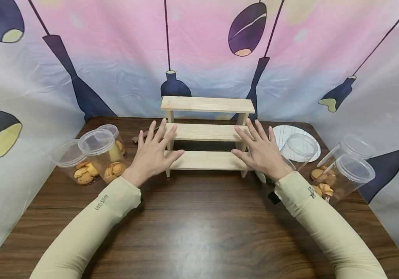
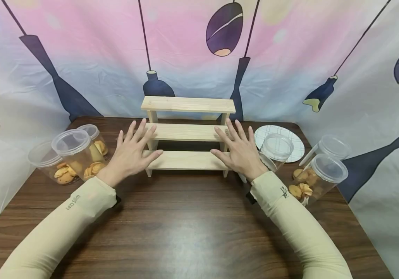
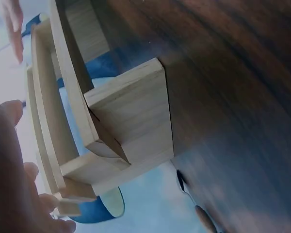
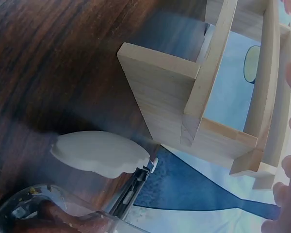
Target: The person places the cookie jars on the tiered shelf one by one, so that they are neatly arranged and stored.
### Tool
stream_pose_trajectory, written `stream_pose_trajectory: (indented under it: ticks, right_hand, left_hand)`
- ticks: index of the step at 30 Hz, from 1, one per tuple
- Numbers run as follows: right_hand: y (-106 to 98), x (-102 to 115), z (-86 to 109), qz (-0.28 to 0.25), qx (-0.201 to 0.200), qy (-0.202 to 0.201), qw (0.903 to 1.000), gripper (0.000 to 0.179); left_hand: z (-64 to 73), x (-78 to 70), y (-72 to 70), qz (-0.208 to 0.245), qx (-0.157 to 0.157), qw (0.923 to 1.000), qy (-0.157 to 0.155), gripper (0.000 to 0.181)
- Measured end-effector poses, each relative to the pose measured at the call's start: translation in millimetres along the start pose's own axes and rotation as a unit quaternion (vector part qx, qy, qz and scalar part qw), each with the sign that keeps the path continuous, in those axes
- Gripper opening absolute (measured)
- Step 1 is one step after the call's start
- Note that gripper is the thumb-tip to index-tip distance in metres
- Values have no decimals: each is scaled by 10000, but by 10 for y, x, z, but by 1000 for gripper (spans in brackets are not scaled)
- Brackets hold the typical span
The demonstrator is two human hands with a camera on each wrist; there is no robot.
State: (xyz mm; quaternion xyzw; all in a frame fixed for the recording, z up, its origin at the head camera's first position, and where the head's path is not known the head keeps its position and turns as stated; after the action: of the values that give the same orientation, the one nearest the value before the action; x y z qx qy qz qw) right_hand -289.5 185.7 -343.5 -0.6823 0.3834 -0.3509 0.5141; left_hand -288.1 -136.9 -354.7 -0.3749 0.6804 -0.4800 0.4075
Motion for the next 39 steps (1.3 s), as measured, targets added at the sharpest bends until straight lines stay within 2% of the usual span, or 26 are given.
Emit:
stream_pose_trajectory:
  ticks: [4, 8, 14, 17, 20, 25, 28, 33, 39]
  right_hand:
    - [-17, 20, 17, -55, -92, -172, 9998, 72]
    - [-29, 54, 39, -91, -180, -327, 9993, 70]
    - [-61, 83, 52, -68, -271, -357, 9990, 70]
    - [-124, 119, 50, -93, -283, -429, 9986, 71]
    - [-273, 191, 48, -182, -359, -661, 9970, 72]
    - [-663, 309, 56, -286, -813, -1284, 9880, 73]
    - [-881, 308, 82, -180, -1076, -1414, 9839, 73]
    - [-1089, 169, 150, 21, -968, -1006, 9902, 74]
    - [-1136, -71, 266, 302, -580, -488, 9967, 76]
  left_hand:
    - [-54, 95, 30, 443, -114, 9987, -232, 86]
    - [-110, 194, 40, 1024, -237, 9931, -515, 87]
    - [-183, 309, 52, 2048, -405, 9758, -654, 82]
    - [-197, 352, 92, 2526, -279, 9649, -661, 78]
    - [-204, 389, 151, 2861, -79, 9557, -682, 75]
    - [-228, 422, 226, 3145, 61, 9473, -606, 72]
    - [-234, 432, 247, 3204, 91, 9457, -538, 72]
    - [-244, 448, 258, 3146, 70, 9481, -451, 73]
    - [-245, 451, 279, 3112, 96, 9495, -375, 72]
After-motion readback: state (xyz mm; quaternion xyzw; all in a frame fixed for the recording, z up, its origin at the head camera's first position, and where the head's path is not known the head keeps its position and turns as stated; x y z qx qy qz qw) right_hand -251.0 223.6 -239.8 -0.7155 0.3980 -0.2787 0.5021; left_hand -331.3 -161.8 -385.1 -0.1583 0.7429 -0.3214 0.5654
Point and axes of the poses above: each hand's wrist, its own z-axis away from the middle knuckle, its own y-axis out of the palm, x = y × z, the point moved 6 cm from there along -z, towards the middle knuckle, and after that the axes turned 5 degrees about x, right-handed, at the moved point
